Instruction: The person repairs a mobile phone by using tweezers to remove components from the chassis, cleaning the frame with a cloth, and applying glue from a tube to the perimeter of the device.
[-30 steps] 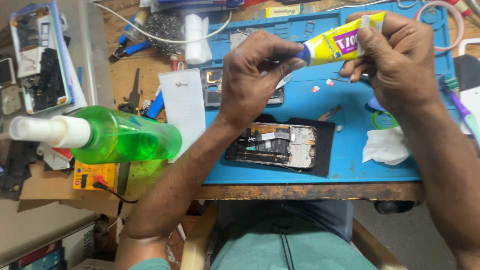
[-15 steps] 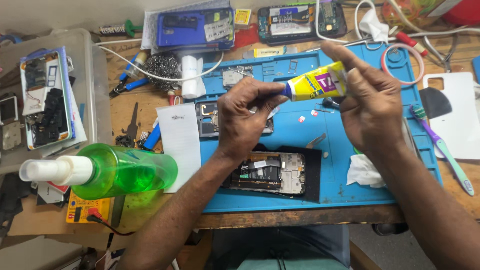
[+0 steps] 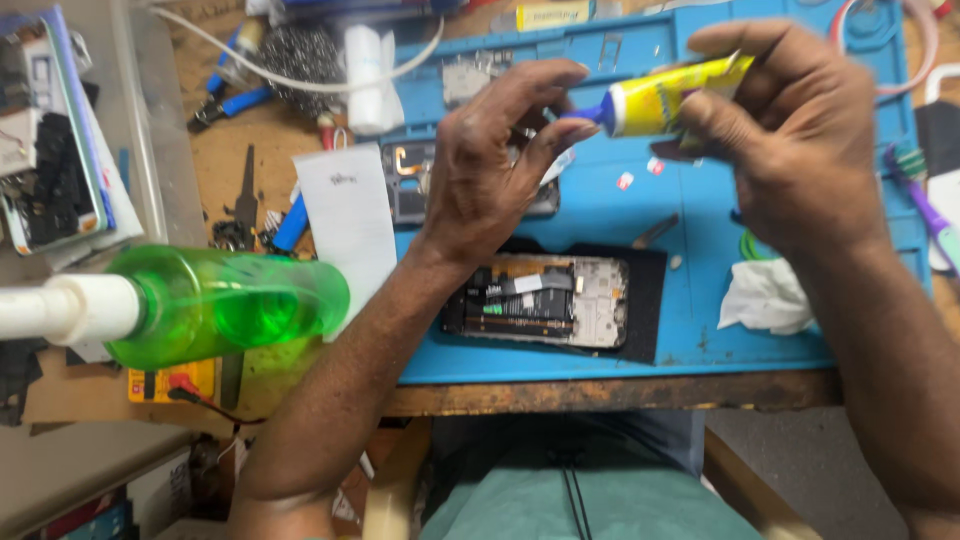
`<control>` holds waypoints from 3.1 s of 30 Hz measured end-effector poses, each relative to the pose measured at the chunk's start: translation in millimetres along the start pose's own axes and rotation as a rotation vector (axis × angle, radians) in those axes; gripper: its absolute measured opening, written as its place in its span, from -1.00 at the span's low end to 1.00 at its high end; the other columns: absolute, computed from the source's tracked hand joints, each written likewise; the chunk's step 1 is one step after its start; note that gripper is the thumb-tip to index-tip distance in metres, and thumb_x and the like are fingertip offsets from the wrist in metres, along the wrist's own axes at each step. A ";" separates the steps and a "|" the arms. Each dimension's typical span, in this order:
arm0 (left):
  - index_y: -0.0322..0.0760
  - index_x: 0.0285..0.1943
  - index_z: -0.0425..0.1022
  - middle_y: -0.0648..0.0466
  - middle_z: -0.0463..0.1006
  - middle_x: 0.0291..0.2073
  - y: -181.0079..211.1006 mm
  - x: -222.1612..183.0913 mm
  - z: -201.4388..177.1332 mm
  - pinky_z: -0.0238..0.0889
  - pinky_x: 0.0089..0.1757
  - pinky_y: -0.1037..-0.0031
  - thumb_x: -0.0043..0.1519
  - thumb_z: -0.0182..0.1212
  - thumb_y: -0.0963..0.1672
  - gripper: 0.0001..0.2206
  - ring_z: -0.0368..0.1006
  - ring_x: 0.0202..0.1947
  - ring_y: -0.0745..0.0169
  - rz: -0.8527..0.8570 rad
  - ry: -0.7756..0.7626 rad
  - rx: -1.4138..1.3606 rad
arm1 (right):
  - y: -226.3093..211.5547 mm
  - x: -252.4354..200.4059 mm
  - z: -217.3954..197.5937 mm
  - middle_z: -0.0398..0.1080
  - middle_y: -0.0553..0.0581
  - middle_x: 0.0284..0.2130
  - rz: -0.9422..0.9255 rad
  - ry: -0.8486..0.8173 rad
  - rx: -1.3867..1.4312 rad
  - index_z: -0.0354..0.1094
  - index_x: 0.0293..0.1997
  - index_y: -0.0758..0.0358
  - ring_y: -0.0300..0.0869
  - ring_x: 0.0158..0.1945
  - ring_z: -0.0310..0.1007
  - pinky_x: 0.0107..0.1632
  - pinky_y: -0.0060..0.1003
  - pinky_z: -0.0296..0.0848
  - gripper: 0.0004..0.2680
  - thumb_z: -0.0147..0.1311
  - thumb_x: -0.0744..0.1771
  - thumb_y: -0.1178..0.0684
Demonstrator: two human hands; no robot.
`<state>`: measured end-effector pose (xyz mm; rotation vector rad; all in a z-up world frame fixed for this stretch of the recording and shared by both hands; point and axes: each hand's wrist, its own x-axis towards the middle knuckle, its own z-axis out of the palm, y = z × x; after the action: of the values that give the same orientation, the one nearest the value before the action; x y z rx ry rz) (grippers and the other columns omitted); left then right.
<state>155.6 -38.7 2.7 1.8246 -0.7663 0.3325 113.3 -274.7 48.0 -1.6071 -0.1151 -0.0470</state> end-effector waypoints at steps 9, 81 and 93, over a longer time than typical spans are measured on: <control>-0.25 -0.14 0.53 0.10 0.63 -0.34 10.8 5.1 -15.9 0.43 -0.32 0.43 0.50 0.09 -0.08 -0.79 0.59 -0.34 0.32 -0.104 -0.262 0.098 | -9.2 -0.8 -1.0 0.51 0.24 -0.07 -0.232 -0.164 -0.208 0.40 0.03 0.37 -0.15 0.00 0.57 0.10 -0.29 0.61 -0.82 0.19 0.34 0.27; -0.21 0.29 0.48 -0.08 0.40 0.31 63.7 -109.2 -41.0 0.06 0.33 -0.04 0.24 0.29 0.08 -0.49 0.26 0.36 -0.11 0.016 -0.515 0.464 | 30.5 -111.5 27.4 0.58 0.14 -0.12 -0.136 0.026 -0.678 0.41 0.10 0.21 -0.25 -0.19 0.60 -0.25 -0.43 0.58 -0.76 0.24 0.32 0.18; -0.18 0.31 0.48 -0.07 0.40 0.32 64.2 -110.1 -40.8 0.05 0.35 -0.02 0.25 0.27 0.09 -0.48 0.25 0.38 -0.10 0.021 -0.504 0.475 | 35.3 -118.0 14.3 0.56 0.12 -0.24 0.020 0.149 -0.499 0.45 0.07 0.26 -0.29 -0.25 0.55 -0.25 -0.44 0.52 -0.83 0.20 0.37 0.15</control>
<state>36.6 22.7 3.7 2.3942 -1.1214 0.0617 -0.9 -267.0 0.3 -2.0954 0.0335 -0.1919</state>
